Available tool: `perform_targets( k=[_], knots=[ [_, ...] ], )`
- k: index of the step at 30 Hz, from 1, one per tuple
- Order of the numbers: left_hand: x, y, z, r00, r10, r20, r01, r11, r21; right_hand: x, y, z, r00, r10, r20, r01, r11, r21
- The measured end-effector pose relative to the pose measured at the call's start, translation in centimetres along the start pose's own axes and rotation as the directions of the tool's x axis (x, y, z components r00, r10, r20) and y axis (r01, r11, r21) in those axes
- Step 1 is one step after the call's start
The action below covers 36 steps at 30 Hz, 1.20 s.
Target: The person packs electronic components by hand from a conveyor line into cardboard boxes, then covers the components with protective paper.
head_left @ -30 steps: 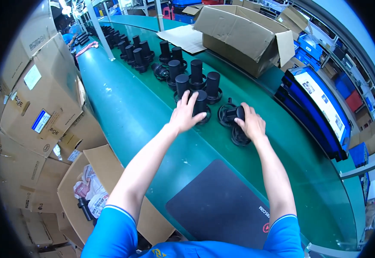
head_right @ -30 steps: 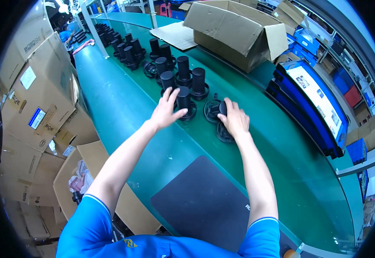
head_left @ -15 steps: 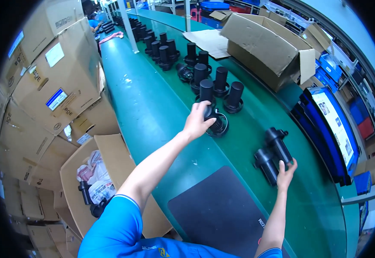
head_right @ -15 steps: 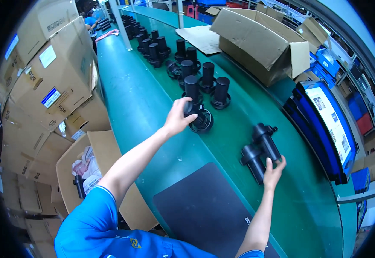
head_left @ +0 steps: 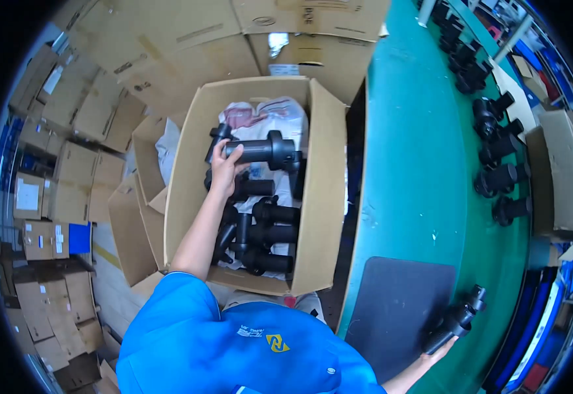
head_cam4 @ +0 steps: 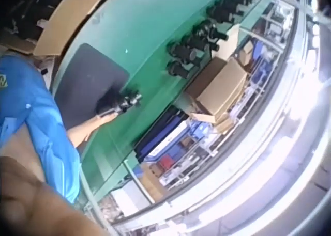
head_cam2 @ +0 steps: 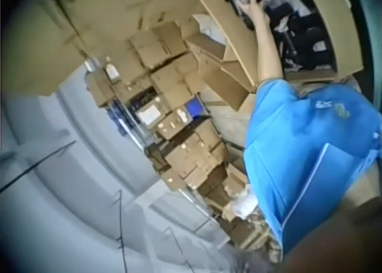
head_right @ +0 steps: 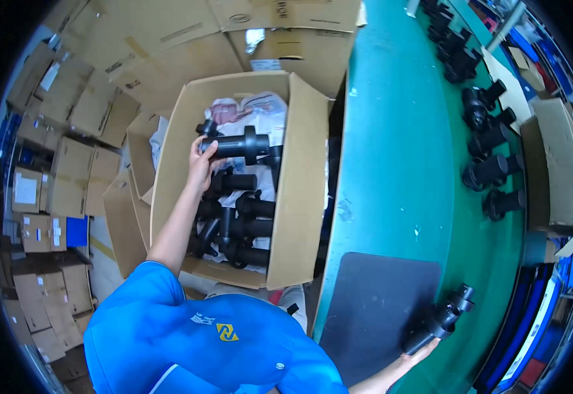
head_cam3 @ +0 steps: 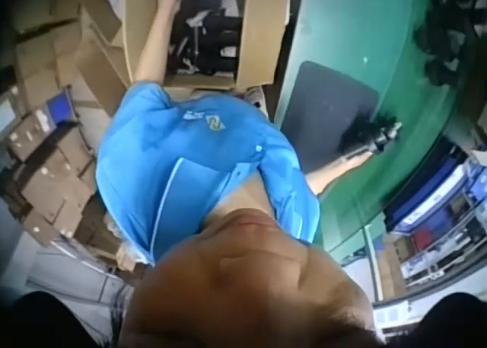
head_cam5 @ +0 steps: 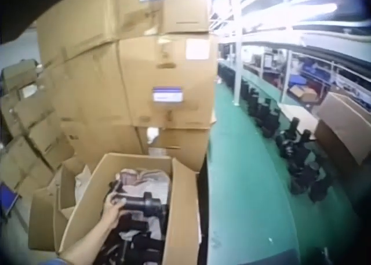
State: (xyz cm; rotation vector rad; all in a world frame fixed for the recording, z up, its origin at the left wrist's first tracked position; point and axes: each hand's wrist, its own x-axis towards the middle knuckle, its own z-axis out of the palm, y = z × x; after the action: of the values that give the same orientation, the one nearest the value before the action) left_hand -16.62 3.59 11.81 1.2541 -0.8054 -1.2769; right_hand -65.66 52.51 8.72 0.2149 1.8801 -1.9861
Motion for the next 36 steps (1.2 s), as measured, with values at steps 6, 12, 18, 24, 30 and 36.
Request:
perform_targets(
  k=[6,12,18,24,30,36],
  knots=[
    [0.8,-7.2,-6.7,0.967,-0.233,-0.104,0.245,0.962,0.123,-5.5,0.4,7.9,0.952,0.103,0.288,-0.117,0.993,0.032],
    [4.5,-11.8,-6.6,0.933,-0.167,0.318,-0.093,0.743,0.663,-12.3,1.5,22.9,0.820,0.062,0.569,-0.028,0.997,-0.068],
    [3.1,-11.6,-8.9,0.937,0.191,0.291,-0.342,0.352,0.871,-16.3,5.0,31.8,0.777,0.114,0.619,0.154,0.919,-0.362],
    [-0.7,-8.3,-15.8,0.971,0.207,0.118,-0.224,0.619,0.752,-24.4,11.0,46.2,0.601,0.207,0.772,0.147,0.921,-0.361],
    [-0.1,-6.2,-17.8,0.998,-0.008,-0.070,0.052,0.743,0.667,-28.1,25.3,57.5,0.708,0.077,0.702,0.237,0.911,-0.338],
    [5.8,-9.3,-16.0,0.998,0.033,0.054,-0.061,0.749,0.660,-29.7,32.5,59.1,0.655,0.027,0.755,0.541,0.681,-0.494]
  ],
)
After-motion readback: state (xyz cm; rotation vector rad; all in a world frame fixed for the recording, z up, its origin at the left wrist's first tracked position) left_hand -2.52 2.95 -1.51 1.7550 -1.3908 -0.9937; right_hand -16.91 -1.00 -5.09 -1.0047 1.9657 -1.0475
